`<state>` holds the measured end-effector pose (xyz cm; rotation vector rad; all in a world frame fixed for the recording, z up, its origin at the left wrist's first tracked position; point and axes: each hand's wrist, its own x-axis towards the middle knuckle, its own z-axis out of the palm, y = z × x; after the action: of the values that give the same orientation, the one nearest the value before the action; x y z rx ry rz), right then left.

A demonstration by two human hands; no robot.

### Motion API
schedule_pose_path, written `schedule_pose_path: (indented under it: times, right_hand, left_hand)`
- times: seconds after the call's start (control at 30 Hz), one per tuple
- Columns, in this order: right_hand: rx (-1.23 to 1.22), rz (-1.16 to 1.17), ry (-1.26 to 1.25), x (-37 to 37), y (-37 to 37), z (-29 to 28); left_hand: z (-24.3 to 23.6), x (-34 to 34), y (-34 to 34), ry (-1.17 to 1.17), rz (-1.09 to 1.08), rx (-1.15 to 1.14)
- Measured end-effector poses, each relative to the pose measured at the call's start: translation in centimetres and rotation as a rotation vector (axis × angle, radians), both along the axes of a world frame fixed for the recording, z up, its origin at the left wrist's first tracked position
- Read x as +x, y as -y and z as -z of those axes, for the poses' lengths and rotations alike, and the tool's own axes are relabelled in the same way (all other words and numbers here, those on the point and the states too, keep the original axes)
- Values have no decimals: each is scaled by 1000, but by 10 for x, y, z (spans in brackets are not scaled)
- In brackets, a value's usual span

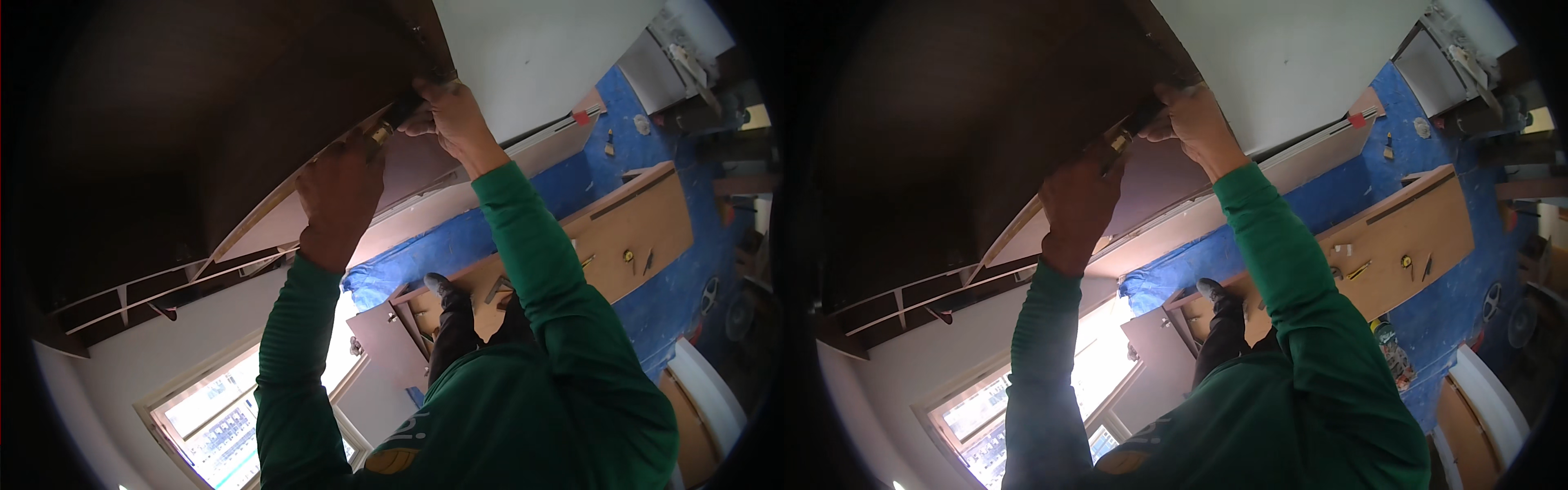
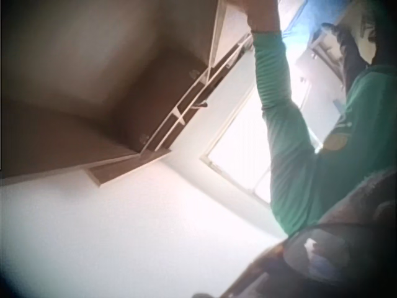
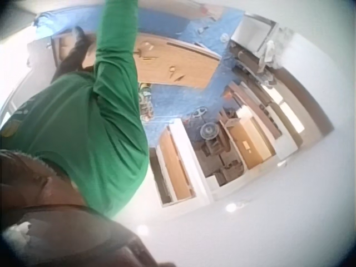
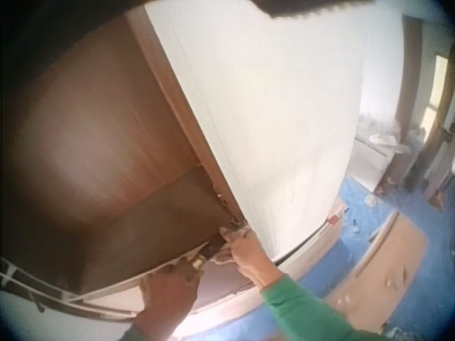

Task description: The person uses a chisel to shave and smooth the edges of a wooden cabinet door. They repeatedly scrape along the curved edge and corners, removing thin wood shavings to refine the fit.

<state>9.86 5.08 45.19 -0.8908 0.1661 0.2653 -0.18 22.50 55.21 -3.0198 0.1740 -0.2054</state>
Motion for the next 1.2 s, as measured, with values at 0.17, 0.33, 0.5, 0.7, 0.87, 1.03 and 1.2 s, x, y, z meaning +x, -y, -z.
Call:
schedule_pose_path:
  times: [0.17,0.33,0.5,0.7,0.87,1.03,1.2]
  right_hand:
    - [-31,-58,24,8,3,13]
    - [9,-102,110,-20,-3,9]
    - [117,-47,13,-130,15,29]
    - [-6,-54,-557,-249,117,140]
    - [-260,-163,-681,-305,198,175]
    - [-367,-189,-767,-347,251,206]
    - [-383,-184,-783,-352,257,215]
  left_hand:
    - [-12,6,5,-33,-27,-20]
    - [-5,-24,-9,15,-6,-174]
    - [66,-148,17,-219,-93,-554]
    - [70,-18,40,164,130,-505]
    - [68,122,27,69,294,-461]
    - [78,144,29,106,571,-410]
    - [67,126,48,9,159,-774]
